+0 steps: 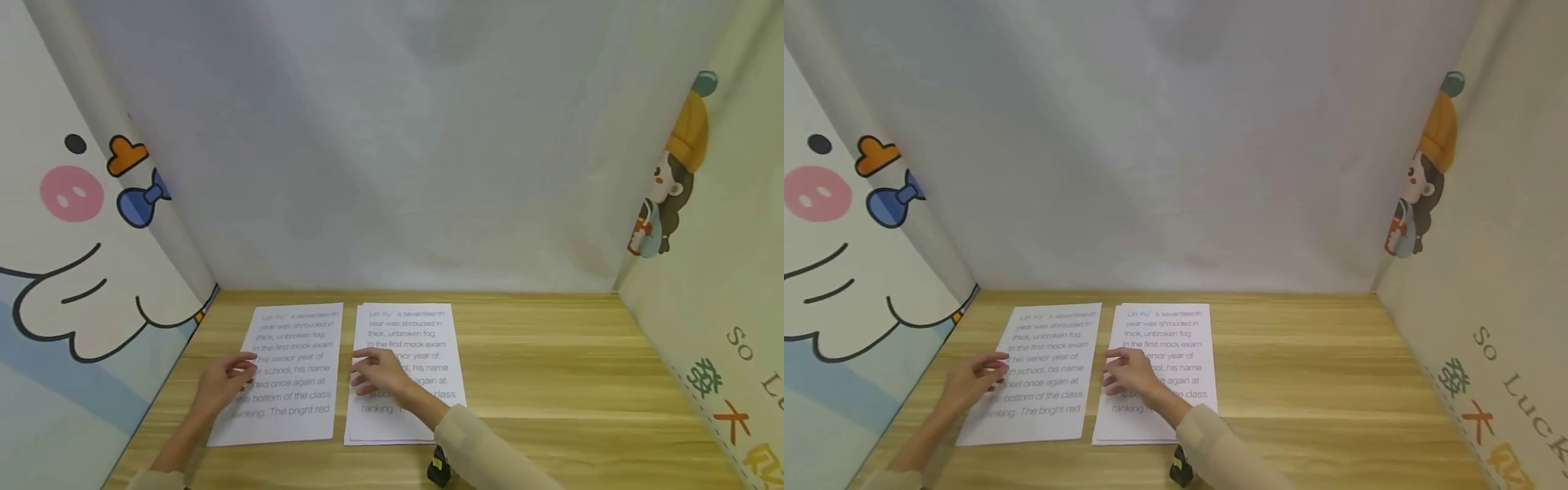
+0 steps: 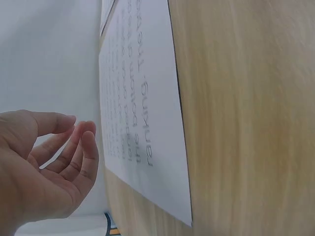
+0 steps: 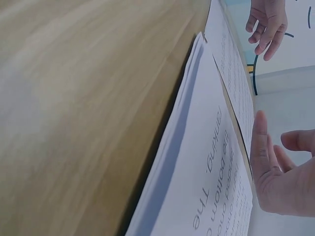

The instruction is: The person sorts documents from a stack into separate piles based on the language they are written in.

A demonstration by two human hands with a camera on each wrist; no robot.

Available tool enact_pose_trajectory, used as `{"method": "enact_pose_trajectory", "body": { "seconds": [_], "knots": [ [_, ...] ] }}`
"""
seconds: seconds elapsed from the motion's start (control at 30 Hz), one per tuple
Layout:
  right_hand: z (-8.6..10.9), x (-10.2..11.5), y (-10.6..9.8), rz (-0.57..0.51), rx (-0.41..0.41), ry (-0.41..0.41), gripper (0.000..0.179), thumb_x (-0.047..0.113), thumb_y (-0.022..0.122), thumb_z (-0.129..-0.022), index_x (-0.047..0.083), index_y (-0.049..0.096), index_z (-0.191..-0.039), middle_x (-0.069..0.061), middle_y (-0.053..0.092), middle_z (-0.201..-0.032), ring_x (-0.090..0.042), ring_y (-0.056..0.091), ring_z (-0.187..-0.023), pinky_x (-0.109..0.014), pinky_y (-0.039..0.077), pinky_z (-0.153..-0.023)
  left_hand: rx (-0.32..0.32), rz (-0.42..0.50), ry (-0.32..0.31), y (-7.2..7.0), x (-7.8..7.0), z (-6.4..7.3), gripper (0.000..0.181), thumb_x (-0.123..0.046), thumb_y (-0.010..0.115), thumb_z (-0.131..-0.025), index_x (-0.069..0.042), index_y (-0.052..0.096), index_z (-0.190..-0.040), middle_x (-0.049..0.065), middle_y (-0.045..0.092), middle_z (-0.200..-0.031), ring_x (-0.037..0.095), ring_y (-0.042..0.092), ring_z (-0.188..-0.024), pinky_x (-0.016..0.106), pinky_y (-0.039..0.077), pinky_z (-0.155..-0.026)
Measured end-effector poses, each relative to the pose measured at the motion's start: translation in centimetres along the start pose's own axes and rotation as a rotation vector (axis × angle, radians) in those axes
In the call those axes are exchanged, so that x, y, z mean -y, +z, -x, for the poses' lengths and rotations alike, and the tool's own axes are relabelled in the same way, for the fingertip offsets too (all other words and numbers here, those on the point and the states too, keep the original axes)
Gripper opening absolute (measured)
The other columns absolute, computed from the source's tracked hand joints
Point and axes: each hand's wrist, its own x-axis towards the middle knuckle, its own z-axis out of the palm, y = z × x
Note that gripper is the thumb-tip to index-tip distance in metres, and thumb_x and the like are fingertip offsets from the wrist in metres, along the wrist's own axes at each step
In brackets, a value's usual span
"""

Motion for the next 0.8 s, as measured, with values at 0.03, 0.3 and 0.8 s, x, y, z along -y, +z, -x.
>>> {"method": "enact_pose_trajectory", "body": {
  "seconds": [0.03, 0.3, 0.8],
  "knots": [
    [0.1, 0.0, -0.3, 0.007, -0.003, 0.003, 0.040, 0.011, 0.055, -0.102, -0.004, 0.056, -0.139, -0.022, 0.070, -0.119, -0.024, 0.075, -0.092, -0.034, 0.065, -0.077, 0.012, 0.003, 0.005, 0.2, -0.2, 0.0, 0.034, -0.004, 0.062, -0.098, 0.009, 0.061, -0.129, 0.028, 0.069, -0.111, 0.024, 0.069, -0.085, 0.016, 0.054, -0.063],
    [0.9, -0.6, -3.4, 0.033, -0.030, -0.007, 0.039, 0.013, 0.054, -0.103, -0.005, 0.056, -0.138, -0.024, 0.069, -0.121, -0.023, 0.075, -0.092, -0.034, 0.065, -0.076, 0.058, 0.031, 0.031, 1.7, -1.4, -0.3, 0.030, -0.005, 0.064, -0.097, 0.007, 0.064, -0.125, 0.023, 0.070, -0.107, 0.021, 0.069, -0.082, 0.018, 0.054, -0.063],
    [3.4, -1.5, -9.6, 0.083, -0.150, -0.008, 0.040, 0.009, 0.053, -0.101, -0.009, 0.056, -0.136, -0.027, 0.069, -0.116, -0.020, 0.074, -0.087, -0.032, 0.065, -0.074, 0.147, 0.090, 0.106, 5.3, -4.2, -0.9, 0.029, -0.005, 0.066, -0.096, 0.006, 0.066, -0.122, 0.017, 0.071, -0.100, 0.021, 0.071, -0.078, 0.022, 0.058, -0.062]
  ]
}}
